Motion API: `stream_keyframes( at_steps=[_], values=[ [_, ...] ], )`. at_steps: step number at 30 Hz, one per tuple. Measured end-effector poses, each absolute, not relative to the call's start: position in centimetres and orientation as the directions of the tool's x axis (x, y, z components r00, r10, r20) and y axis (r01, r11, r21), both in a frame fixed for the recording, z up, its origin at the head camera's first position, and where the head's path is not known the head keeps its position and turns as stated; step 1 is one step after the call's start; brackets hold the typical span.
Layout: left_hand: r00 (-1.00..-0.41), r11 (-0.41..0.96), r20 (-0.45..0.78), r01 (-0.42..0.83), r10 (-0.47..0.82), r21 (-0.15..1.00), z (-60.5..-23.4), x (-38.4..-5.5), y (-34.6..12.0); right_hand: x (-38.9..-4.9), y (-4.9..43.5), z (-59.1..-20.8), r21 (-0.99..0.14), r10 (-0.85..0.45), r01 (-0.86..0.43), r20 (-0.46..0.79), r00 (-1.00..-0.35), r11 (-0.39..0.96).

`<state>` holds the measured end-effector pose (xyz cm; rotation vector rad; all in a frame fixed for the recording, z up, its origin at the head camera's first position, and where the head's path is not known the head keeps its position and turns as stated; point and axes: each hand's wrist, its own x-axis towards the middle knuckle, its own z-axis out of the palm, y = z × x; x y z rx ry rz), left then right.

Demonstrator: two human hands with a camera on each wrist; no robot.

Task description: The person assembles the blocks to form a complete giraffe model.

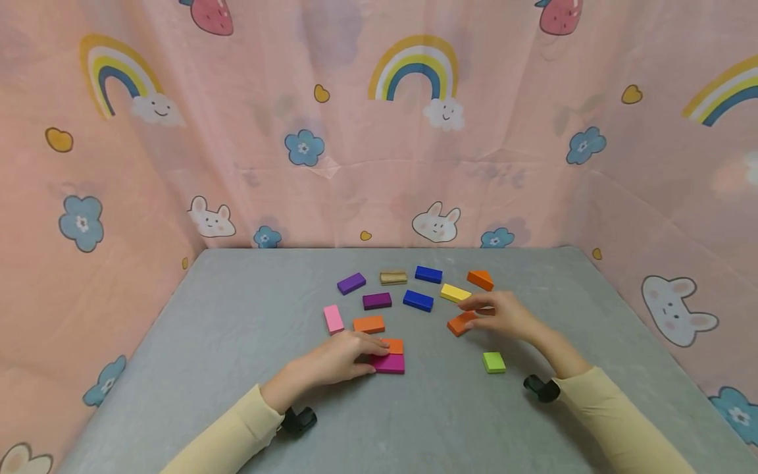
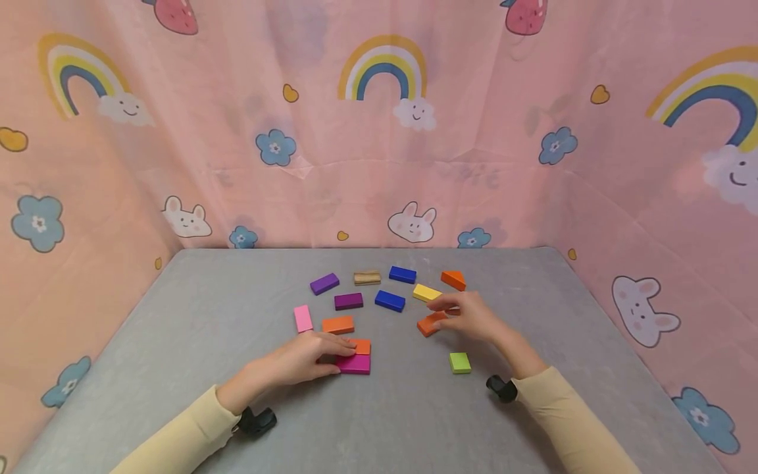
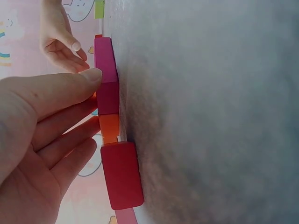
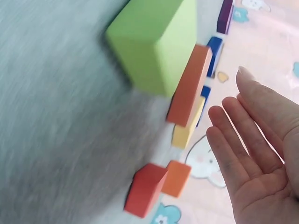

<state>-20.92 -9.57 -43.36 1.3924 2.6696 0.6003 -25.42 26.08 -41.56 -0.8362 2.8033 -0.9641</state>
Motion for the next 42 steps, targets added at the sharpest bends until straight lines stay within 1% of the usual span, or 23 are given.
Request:
stream_keyframes(
  at_steps=[6, 12, 19, 26, 34, 42],
  values=[
    [-0.594, 0.511, 0.114, 0.761, 0.796, 0.399, -43.5, -21.1, -9.6, -25.9, 27.2, -41.7, -0.563, -0.513, -0.472, 0.098, -0.853, 0.678],
    [-0.626, 0.520, 0.092, 0.712, 0.774, 0.471, -43.5, -21.2, -9.7, -26.4, 27.6, -41.6, -0.560, -0.521, -0.461, 0.061, -0.851, 0.688],
    [-0.652, 0.526, 0.073, 0.667, 0.755, 0.528, -43.5, -21.3, -9.9, -26.7, 27.6, -41.7, -0.593, -0.534, -0.433, 0.006, -0.846, 0.679],
    [-0.677, 0.524, 0.054, 0.615, 0.734, 0.590, -43.5, -21.4, -10.0, -27.0, 27.6, -42.1, -0.588, -0.508, -0.406, -0.010, -0.861, 0.700],
    [-0.694, 0.530, 0.051, 0.592, 0.718, 0.607, -43.5, -21.5, -10.0, -27.3, 27.5, -42.3, -0.562, -0.495, -0.395, -0.030, -0.868, 0.727],
    [-0.690, 0.530, 0.064, 0.609, 0.721, 0.591, -43.8, -21.6, -10.0, -27.5, 27.3, -42.4, -0.548, -0.496, -0.396, -0.040, -0.867, 0.737]
  ],
)
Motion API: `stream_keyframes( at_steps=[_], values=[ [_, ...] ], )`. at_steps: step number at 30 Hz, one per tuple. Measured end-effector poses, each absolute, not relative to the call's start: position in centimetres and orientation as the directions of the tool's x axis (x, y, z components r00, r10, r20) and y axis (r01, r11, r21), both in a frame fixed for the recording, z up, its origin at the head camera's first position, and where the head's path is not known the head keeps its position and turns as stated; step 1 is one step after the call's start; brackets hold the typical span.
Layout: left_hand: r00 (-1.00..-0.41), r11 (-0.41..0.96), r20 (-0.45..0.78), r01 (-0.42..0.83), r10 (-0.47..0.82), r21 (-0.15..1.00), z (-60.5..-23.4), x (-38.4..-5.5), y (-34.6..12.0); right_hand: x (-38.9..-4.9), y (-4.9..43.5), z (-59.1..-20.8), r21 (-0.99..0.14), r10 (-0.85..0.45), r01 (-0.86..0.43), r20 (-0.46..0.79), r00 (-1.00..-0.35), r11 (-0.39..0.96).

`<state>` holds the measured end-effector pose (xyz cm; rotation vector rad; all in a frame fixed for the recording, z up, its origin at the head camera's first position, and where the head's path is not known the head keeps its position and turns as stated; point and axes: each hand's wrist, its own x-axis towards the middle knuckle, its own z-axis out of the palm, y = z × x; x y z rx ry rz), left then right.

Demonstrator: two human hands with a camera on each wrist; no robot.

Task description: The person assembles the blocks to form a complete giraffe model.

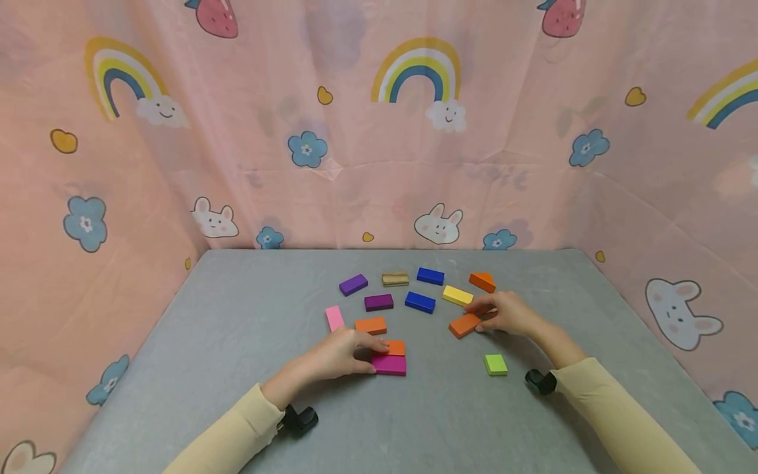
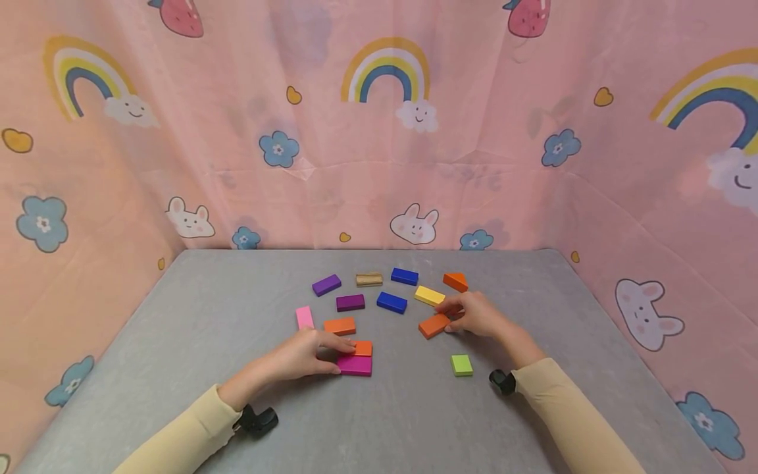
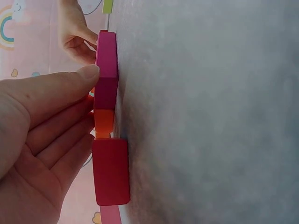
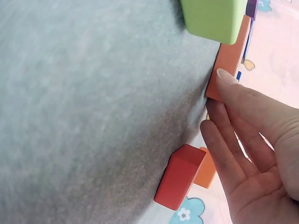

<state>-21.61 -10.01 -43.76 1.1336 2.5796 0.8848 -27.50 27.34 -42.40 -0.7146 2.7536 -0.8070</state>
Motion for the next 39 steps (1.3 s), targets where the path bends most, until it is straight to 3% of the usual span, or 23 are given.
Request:
stream_keyframes(
  at_steps=[17, 28, 39],
  values=[
    [-0.692, 0.521, 0.069, 0.601, 0.719, 0.606, -43.8, -21.6, -10.0, -27.4, 27.2, -42.3, -0.557, -0.491, -0.394, -0.030, -0.871, 0.731],
    [-0.691, 0.521, 0.081, 0.611, 0.718, 0.596, -43.8, -21.7, -10.0, -25.9, 25.6, -41.1, -0.504, -0.484, -0.411, -0.016, -0.875, 0.760],
    [-0.701, 0.527, 0.062, 0.589, 0.711, 0.613, -43.7, -21.6, -10.0, -24.0, 23.0, -41.6, -0.541, -0.570, -0.473, -0.014, -0.822, 0.696]
  ],
)
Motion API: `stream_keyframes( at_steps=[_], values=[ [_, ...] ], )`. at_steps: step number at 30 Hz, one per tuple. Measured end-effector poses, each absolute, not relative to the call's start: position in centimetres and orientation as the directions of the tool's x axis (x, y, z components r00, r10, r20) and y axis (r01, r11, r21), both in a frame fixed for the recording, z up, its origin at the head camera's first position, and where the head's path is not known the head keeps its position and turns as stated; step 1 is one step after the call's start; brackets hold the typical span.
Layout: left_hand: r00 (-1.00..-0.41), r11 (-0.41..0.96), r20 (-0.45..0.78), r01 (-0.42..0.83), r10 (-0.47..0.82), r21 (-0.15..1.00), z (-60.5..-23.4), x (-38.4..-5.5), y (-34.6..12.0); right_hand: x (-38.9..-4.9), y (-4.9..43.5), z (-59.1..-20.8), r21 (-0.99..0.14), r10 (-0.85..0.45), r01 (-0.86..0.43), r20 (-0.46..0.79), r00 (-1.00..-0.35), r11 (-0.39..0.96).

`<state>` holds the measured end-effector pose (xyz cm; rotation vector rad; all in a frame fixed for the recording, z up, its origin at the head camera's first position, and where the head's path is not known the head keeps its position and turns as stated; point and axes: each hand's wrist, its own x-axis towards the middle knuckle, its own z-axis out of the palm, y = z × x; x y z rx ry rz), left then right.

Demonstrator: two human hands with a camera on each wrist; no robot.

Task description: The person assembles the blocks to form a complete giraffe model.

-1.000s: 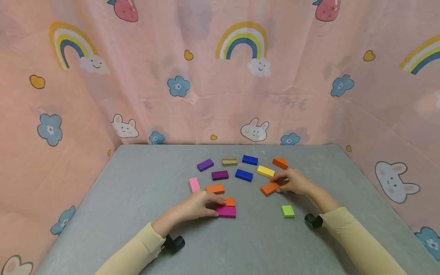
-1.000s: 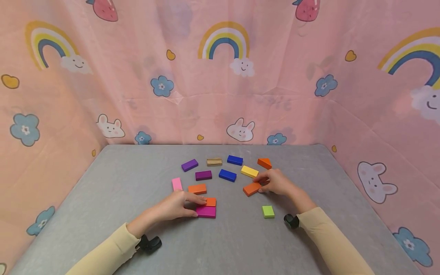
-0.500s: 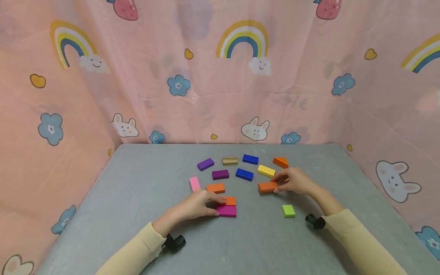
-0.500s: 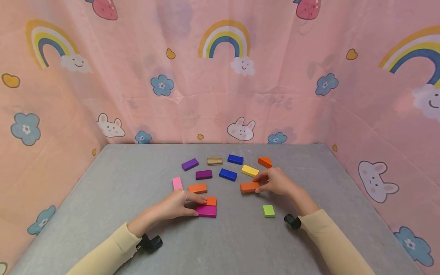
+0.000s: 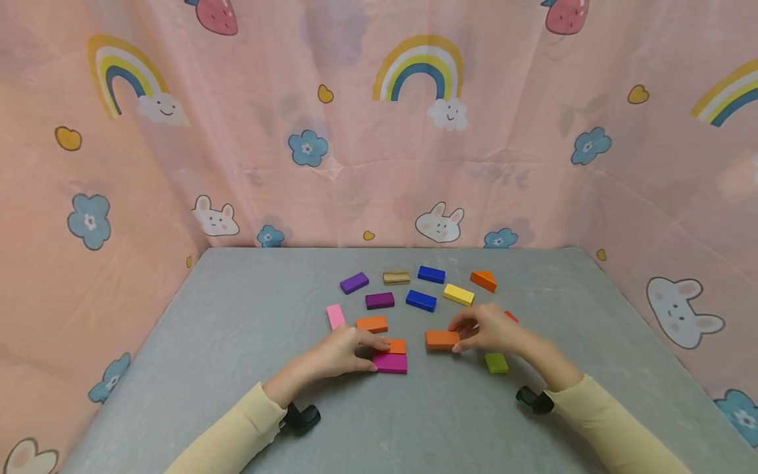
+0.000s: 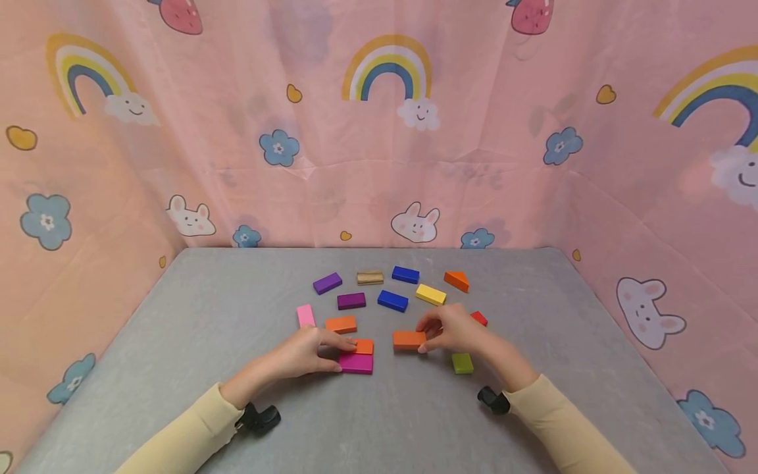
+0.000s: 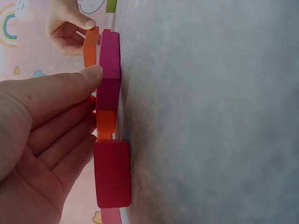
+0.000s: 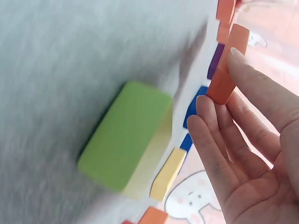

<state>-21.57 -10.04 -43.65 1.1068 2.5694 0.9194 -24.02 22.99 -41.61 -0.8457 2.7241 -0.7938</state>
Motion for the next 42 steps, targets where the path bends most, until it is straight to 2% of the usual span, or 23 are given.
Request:
stream_keyframes(
  at_steps=[5, 12, 42],
  values=[
    [-0.702, 0.531, 0.052, 0.584, 0.710, 0.614, -43.7, -21.6, -10.0, -23.5, 22.2, -41.8, -0.577, -0.602, -0.479, -0.027, -0.798, 0.661],
    [-0.706, 0.533, 0.051, 0.579, 0.707, 0.617, -43.6, -21.6, -10.0, -23.0, 21.3, -42.1, -0.561, -0.640, -0.516, -0.033, -0.768, 0.648],
    [-0.715, 0.540, 0.051, 0.571, 0.697, 0.619, -43.5, -21.6, -9.9, -22.9, 19.4, -42.8, -0.572, -0.706, -0.540, -0.099, -0.701, 0.617]
  ],
)
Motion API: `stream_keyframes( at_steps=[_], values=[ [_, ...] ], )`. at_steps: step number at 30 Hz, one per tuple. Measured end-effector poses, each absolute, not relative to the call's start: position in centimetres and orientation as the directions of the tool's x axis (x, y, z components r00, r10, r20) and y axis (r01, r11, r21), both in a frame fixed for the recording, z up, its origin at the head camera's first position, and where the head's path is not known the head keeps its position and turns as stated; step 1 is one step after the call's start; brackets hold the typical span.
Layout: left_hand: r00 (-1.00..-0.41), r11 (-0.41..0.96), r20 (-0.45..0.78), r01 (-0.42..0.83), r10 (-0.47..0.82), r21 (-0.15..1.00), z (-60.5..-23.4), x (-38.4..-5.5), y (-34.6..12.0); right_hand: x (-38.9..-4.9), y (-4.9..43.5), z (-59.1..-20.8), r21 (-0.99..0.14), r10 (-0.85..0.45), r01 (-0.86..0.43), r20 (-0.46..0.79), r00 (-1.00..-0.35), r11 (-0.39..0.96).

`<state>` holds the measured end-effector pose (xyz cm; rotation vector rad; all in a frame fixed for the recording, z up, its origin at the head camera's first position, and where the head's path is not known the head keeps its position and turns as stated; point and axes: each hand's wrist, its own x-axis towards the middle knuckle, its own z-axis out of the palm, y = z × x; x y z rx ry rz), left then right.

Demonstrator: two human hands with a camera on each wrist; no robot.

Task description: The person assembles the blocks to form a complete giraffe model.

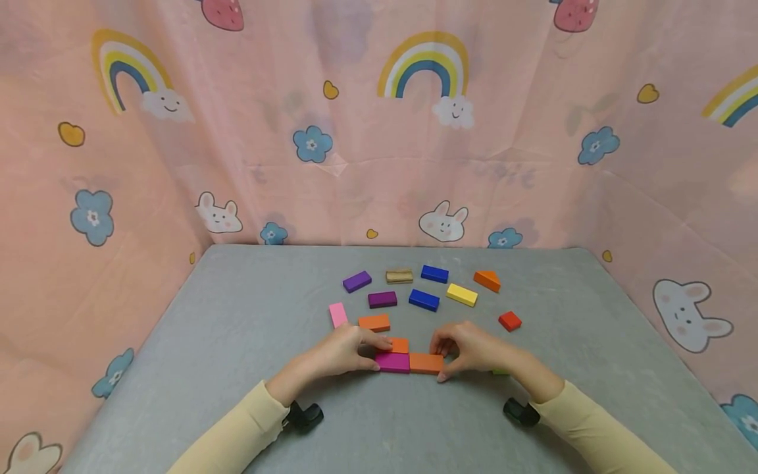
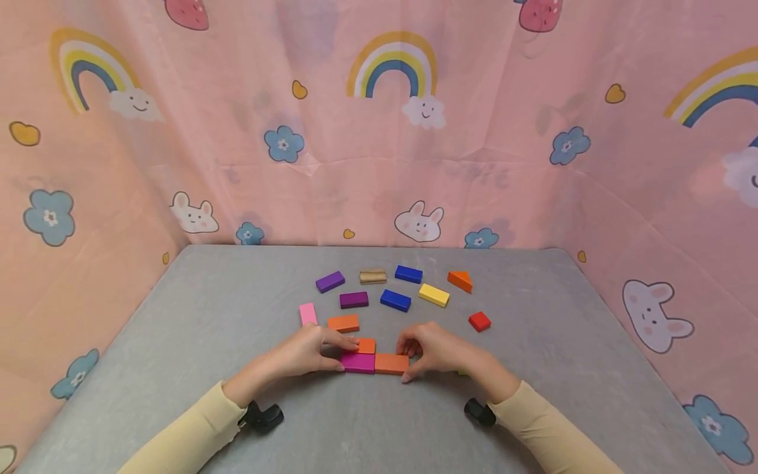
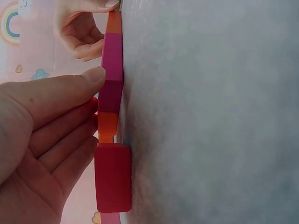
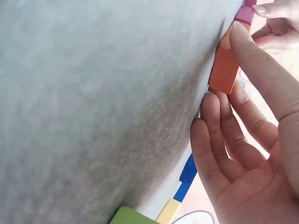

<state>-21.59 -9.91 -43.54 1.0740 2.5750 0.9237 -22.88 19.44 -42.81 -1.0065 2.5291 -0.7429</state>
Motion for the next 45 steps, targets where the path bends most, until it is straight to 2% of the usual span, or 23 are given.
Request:
stream_keyframes(
  at_steps=[22, 27, 31, 38, 45],
  values=[
    [-0.712, 0.525, 0.057, 0.567, 0.700, 0.634, -43.7, -21.8, -9.8, -23.3, 19.8, -42.8, -0.641, -0.721, -0.502, -0.118, -0.683, 0.581],
    [-0.713, 0.529, 0.054, 0.566, 0.699, 0.632, -43.7, -21.8, -9.8, -24.5, 19.5, -41.7, -0.716, -0.701, -0.416, -0.142, -0.699, 0.560],
    [-0.712, 0.532, 0.051, 0.569, 0.701, 0.627, -43.7, -21.8, -9.9, -25.9, 18.4, -40.8, -0.755, -0.706, -0.408, -0.101, -0.701, 0.513],
    [-0.705, 0.530, 0.064, 0.586, 0.707, 0.613, -43.7, -21.9, -10.0, -28.8, 16.2, -41.1, -0.737, -0.706, -0.459, -0.035, -0.707, 0.496],
    [-0.704, 0.530, 0.060, 0.586, 0.708, 0.613, -43.7, -21.9, -10.0, -30.6, 14.5, -42.5, -0.715, -0.706, -0.466, -0.055, -0.706, 0.521]
  ],
)
